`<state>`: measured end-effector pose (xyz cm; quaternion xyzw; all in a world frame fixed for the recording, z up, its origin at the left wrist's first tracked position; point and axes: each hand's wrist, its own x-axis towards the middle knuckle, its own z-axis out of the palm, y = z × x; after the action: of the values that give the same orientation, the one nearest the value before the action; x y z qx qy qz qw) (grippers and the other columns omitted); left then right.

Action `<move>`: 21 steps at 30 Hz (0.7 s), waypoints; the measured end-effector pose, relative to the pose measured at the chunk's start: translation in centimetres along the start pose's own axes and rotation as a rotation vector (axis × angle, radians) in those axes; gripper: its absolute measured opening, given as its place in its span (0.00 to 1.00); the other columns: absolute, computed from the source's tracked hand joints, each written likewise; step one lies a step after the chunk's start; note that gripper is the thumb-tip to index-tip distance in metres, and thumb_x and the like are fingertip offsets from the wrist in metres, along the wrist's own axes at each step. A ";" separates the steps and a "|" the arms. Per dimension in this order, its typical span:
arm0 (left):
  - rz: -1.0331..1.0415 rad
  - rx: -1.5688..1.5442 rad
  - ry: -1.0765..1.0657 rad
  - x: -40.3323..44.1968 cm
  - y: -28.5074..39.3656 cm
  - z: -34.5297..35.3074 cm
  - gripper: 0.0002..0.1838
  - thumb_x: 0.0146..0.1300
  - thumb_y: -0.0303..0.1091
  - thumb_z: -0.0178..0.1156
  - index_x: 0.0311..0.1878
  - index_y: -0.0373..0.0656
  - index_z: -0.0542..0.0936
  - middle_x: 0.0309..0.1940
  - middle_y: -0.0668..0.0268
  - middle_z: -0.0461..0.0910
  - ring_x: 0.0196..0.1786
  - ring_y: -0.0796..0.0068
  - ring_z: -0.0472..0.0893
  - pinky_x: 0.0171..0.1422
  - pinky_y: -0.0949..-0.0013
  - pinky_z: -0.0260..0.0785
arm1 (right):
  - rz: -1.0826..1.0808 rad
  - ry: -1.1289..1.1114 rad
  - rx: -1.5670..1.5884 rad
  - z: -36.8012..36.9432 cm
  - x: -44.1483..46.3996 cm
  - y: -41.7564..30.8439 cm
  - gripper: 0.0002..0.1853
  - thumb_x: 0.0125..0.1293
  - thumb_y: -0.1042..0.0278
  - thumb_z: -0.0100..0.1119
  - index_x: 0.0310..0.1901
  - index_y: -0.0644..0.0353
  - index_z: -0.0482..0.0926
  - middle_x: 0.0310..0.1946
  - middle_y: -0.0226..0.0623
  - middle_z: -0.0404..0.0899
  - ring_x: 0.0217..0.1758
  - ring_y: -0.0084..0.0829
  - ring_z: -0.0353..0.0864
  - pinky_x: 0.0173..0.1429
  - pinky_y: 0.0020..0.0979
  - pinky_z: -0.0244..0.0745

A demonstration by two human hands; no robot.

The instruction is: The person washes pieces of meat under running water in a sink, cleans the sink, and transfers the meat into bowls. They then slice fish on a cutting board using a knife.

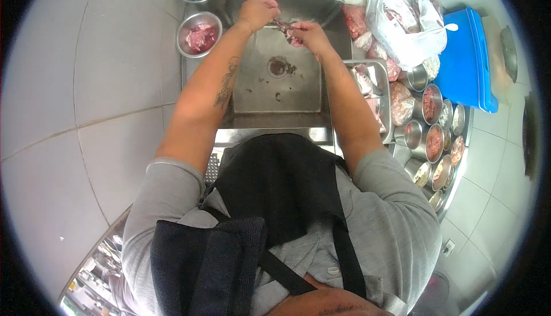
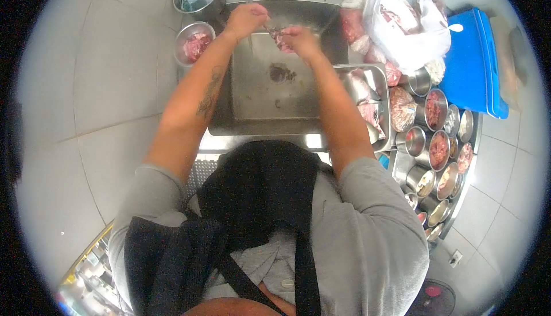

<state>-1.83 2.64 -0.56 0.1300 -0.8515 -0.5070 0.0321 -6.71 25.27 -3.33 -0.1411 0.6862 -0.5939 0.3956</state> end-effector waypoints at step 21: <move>0.048 0.070 0.261 -2.8 0.7 1.1 0.23 0.67 0.34 0.57 0.65 0.44 0.80 0.63 0.46 0.80 0.65 0.46 0.79 0.70 0.56 0.71 | 0.137 -0.386 0.904 7.9 18.0 1.0 0.26 0.74 0.55 0.61 0.64 0.67 0.72 0.61 0.53 0.77 0.59 0.55 0.81 0.63 0.56 0.80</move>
<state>0.48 4.62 -0.24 0.1756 -0.8601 -0.4549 0.1501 -12.45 8.01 -10.83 -0.0172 0.2819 -0.7678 0.5751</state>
